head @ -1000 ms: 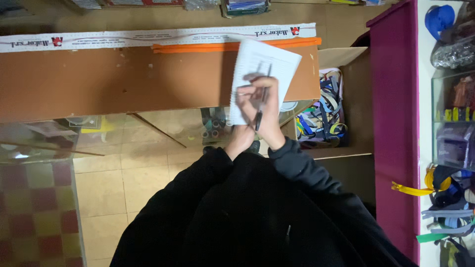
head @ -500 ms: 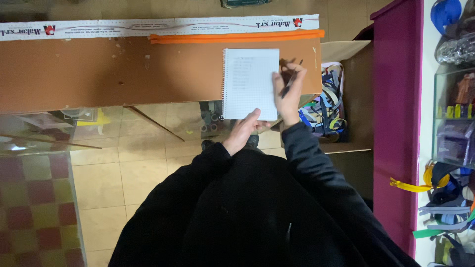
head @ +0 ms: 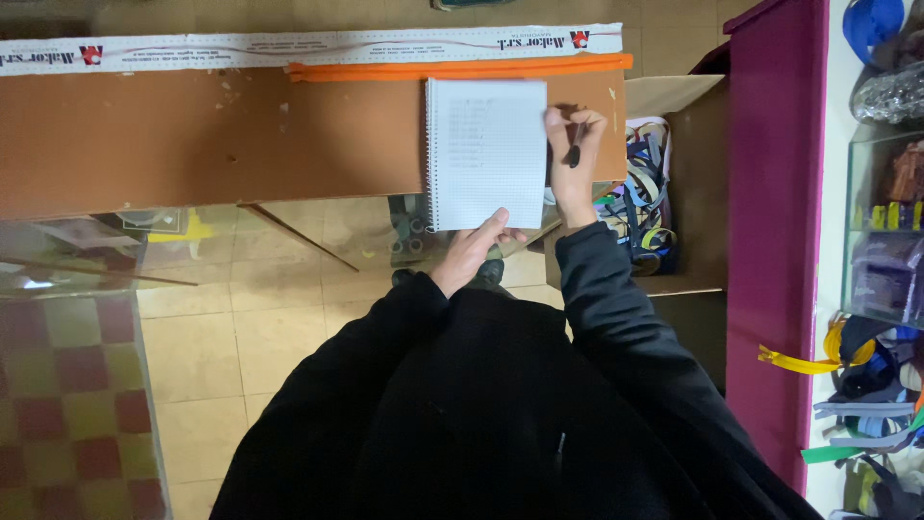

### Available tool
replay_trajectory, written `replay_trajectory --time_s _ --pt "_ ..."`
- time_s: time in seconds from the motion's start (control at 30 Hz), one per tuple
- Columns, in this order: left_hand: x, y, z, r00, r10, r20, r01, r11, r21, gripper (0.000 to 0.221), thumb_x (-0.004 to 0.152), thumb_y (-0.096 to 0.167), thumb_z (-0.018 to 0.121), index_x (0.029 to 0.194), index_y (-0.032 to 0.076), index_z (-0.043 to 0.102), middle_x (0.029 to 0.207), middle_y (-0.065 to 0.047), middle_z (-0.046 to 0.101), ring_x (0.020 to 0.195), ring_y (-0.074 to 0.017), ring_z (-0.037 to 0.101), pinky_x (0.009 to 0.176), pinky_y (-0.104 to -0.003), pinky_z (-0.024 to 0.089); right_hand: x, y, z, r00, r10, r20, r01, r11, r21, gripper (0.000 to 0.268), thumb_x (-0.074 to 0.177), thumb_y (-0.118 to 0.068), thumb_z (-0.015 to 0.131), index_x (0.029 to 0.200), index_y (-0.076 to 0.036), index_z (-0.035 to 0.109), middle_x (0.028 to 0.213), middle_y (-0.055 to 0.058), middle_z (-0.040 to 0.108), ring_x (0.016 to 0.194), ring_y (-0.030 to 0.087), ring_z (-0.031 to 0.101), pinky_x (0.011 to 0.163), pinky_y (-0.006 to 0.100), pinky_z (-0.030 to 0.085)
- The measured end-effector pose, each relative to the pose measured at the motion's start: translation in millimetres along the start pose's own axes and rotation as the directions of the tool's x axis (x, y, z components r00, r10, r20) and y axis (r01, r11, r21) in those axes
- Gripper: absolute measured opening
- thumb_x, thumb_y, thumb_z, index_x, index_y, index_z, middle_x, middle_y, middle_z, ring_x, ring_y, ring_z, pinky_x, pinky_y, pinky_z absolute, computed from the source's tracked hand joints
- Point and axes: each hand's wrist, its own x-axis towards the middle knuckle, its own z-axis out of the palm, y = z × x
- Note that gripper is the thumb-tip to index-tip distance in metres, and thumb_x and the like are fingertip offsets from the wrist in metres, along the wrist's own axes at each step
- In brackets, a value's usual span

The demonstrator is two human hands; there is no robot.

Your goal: The person measures two zippers by laying them against a ruler, then records the measurements in a notebook using a pen.

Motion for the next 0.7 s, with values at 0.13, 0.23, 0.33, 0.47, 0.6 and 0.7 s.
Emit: replay_trajectory --time_s 0.13,0.23,0.33,0.47,0.6,0.7 --pt "8 -16 -5 1.000 -0.013 -0.002 0.013 0.997 0.082 0.034 0.115 0.041 0.081 0.115 0.007 0.086 0.107 -0.011 0.088 0.097 -0.0115 0.081 0.093 -0.024 0.064 3 19 -17 0.996 0.092 0.016 -0.092 0.995 -0.040 0.047 0.125 -0.058 0.063 0.123 -0.016 0.043 0.122 0.007 0.055 0.125 0.023 0.059 0.115 0.045 0.044" --pt "-7 26 20 1.000 -0.018 -0.008 0.019 0.993 0.112 0.032 0.114 0.039 0.083 0.112 0.007 0.086 0.106 -0.011 0.088 0.098 -0.0112 0.080 0.096 -0.026 0.064 7 51 -21 0.995 0.099 -0.019 -0.098 0.995 0.032 0.035 0.126 -0.049 0.059 0.120 -0.017 0.048 0.108 0.000 0.056 0.107 0.014 0.058 0.100 0.035 0.046" --pt "-9 20 18 0.999 -0.047 -0.019 0.050 0.985 0.168 0.037 0.112 0.042 0.084 0.110 0.006 0.087 0.106 -0.013 0.089 0.100 -0.0136 0.083 0.100 -0.030 0.065 6 34 -12 0.991 0.125 -0.040 -0.115 0.976 0.186 0.022 0.123 -0.033 0.067 0.118 -0.018 0.051 0.102 0.001 0.064 0.098 0.012 0.064 0.085 0.030 0.050" --pt "-1 0 3 0.991 -0.126 -0.039 0.132 0.961 0.244 0.045 0.114 0.051 0.078 0.114 0.007 0.089 0.110 -0.008 0.090 0.105 -0.0106 0.083 0.107 -0.032 0.064 6 24 -12 0.971 0.229 -0.062 -0.189 0.904 0.383 0.021 0.119 -0.031 0.069 0.111 -0.020 0.053 0.091 -0.003 0.065 0.084 0.012 0.065 0.080 0.028 0.055" --pt "5 -21 -7 0.983 -0.163 -0.087 0.175 0.972 0.156 0.044 0.112 0.053 0.080 0.116 0.010 0.086 0.106 -0.008 0.089 0.097 -0.0098 0.079 0.097 -0.026 0.063 2 17 -4 0.980 0.171 -0.102 -0.143 0.962 0.232 0.033 0.111 -0.024 0.087 0.116 -0.021 0.054 0.095 -0.010 0.061 0.092 0.008 0.064 0.083 0.026 0.051" --pt "7 -18 -6 0.979 -0.164 -0.122 0.185 0.964 0.189 0.053 0.107 0.057 0.084 0.118 0.005 0.087 0.107 -0.011 0.090 0.102 -0.0145 0.085 0.100 -0.031 0.066 -4 10 3 0.984 0.163 -0.074 -0.144 0.967 0.211 0.036 0.112 -0.009 0.081 0.120 -0.021 0.049 0.099 -0.010 0.063 0.092 0.004 0.061 0.086 0.026 0.051"
